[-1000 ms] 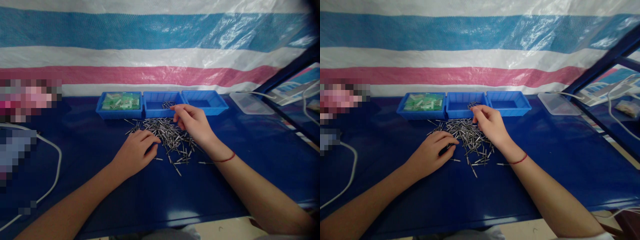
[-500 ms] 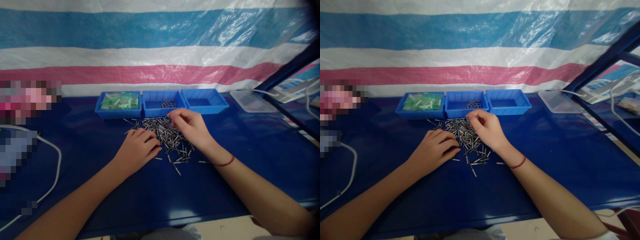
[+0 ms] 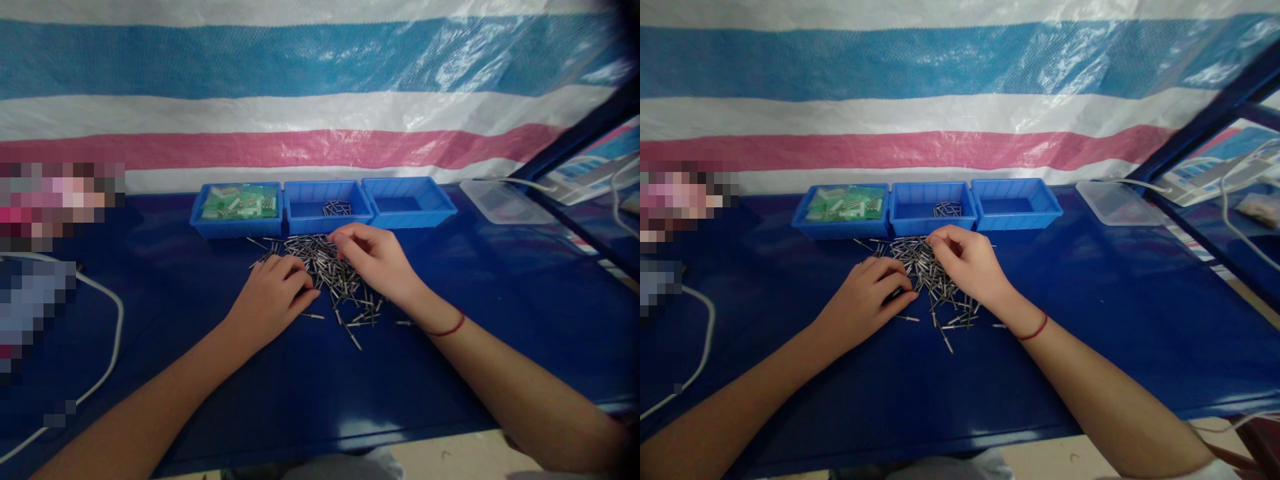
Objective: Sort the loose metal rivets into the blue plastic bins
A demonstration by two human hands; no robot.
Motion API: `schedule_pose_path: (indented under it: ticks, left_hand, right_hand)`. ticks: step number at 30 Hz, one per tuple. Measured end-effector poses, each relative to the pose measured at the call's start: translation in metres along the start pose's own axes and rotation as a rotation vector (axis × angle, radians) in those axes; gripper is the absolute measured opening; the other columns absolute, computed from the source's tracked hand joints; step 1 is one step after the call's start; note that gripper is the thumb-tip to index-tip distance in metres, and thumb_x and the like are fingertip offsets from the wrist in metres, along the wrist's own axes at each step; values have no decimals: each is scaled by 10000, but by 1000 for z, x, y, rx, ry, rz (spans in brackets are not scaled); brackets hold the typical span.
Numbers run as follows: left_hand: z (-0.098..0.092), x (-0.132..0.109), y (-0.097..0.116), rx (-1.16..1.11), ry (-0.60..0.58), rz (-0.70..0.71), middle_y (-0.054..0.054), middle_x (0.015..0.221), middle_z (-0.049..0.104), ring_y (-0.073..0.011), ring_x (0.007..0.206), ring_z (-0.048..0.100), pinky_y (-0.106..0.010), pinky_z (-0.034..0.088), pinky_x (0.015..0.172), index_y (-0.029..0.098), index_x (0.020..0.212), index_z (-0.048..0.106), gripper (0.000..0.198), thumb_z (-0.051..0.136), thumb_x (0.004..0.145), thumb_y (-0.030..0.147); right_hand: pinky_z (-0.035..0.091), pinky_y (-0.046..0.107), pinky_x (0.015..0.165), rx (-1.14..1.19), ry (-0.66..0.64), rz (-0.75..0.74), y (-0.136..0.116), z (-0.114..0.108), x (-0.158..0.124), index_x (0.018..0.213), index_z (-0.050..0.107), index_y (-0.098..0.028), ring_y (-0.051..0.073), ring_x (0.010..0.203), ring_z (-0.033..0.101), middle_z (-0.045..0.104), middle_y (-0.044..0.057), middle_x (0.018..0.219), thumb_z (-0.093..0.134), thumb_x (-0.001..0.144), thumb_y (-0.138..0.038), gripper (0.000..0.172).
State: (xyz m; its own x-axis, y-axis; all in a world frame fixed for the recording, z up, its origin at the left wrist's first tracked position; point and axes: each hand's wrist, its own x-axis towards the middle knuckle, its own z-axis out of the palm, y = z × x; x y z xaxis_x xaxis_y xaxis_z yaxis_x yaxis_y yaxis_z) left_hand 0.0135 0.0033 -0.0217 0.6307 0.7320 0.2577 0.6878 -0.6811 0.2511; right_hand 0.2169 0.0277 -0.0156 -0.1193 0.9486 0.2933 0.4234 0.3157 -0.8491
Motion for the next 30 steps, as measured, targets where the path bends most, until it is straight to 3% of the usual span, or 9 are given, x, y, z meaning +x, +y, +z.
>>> schedule_pose_path:
  ticks: [15, 22, 26, 30]
  left_hand:
    - [-9, -1, 4, 12, -35, -51, -54, 1042, 624, -215, 934, 530, -351, 395, 789, 173, 901, 621, 156, 510, 938, 276]
    - [-9, -2, 2, 103, -51, -77, -62, 876, 646, -212, 801, 549, -346, 397, 728, 143, 921, 579, 221, 398, 982, 254]
    - [-10, -1, 2, 12, -58, -101, -35, 829, 648, -194, 778, 574, -337, 411, 763, 155, 879, 578, 159, 462, 955, 233]
    - [-15, 0, 3, -129, 32, -192, 13, 745, 617, -145, 676, 559, -269, 410, 671, 176, 833, 588, 69, 563, 890, 204]
  right_hand:
    - [411, 252, 579, 5, -18, -16, -1, 2, -3, 817, 678, -156, 123, 610, 551, 633, 9, 685, 520, 884, -288, 217]
    - [388, 245, 542, -20, -65, -18, -5, 2, -7, 833, 666, -158, 120, 585, 534, 614, 6, 658, 520, 889, -291, 205]
    - [376, 239, 539, -68, -91, -56, -10, 2, -9, 807, 657, -160, 109, 576, 512, 614, 3, 672, 514, 894, -270, 200]
    - [374, 232, 551, -132, -111, -130, -14, 3, -11, 814, 665, -157, 101, 589, 514, 636, 8, 713, 509, 894, -223, 187]
